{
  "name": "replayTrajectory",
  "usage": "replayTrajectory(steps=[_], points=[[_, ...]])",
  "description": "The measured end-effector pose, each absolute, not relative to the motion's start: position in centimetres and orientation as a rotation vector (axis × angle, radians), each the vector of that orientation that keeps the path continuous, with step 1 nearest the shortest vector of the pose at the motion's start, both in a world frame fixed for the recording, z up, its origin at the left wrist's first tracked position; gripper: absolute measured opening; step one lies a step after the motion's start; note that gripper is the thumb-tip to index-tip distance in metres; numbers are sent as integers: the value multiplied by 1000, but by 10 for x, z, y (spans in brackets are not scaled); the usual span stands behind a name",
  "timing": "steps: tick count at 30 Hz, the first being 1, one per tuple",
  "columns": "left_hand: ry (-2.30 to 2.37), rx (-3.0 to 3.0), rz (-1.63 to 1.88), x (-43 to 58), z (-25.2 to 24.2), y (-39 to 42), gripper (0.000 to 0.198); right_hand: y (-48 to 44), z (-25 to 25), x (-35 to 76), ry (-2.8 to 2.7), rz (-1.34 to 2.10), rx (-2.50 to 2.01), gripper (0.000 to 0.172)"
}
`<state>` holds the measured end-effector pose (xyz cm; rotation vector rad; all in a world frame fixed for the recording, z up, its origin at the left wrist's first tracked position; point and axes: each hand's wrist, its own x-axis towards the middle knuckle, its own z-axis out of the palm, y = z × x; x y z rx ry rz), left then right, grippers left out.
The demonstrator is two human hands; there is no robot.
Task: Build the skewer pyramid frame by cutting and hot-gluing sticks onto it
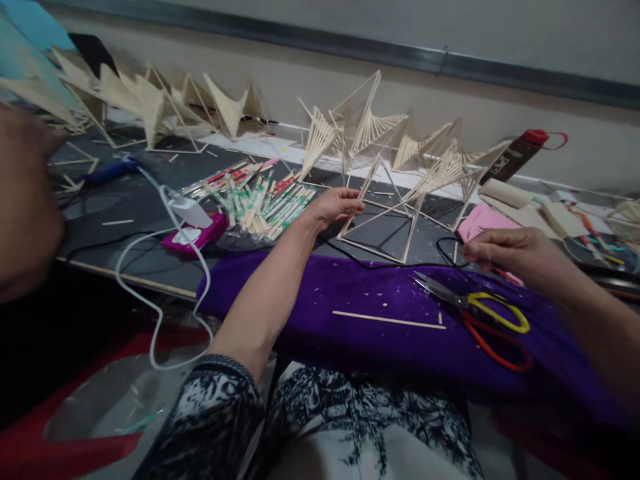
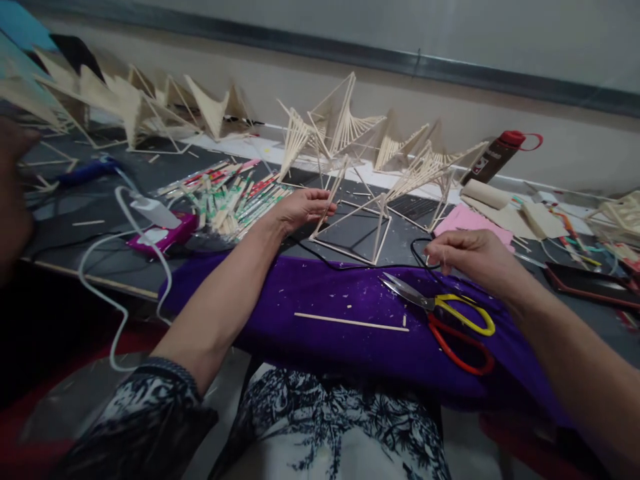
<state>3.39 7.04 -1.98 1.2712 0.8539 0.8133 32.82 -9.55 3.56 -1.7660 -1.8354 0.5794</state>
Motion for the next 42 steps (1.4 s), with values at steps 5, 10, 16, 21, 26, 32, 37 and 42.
replayTrajectory(steps=[5,10,16,21,26,32,37,42], points=[[883,1278,810,35,-24,69,18,-107,22,305,-1834,931,-1732,34],[864,1235,814,31,-26,70,21,-100,14,279,-1904,1066,-1629,32],[808,1161,809,31,-26,71,17,-102,13,242,-2020,1204,-1422,27],[824,1156,827,33,-27,70,16,-106,13,221,-2237,1156,-1268,24],[916,1235,907,35,-26,71,23,-121,25,210,-2224,1036,-1120,17],[1211,1758,1387,38,-19,71,24,-137,29,217,-2132,1028,-1202,17],[1176,2124,1545,49,-4,46,22,-110,10,252,-1728,999,-1402,19],[1139,2371,1315,63,-7,28,21,-65,-3,275,-1410,882,-1354,14]])
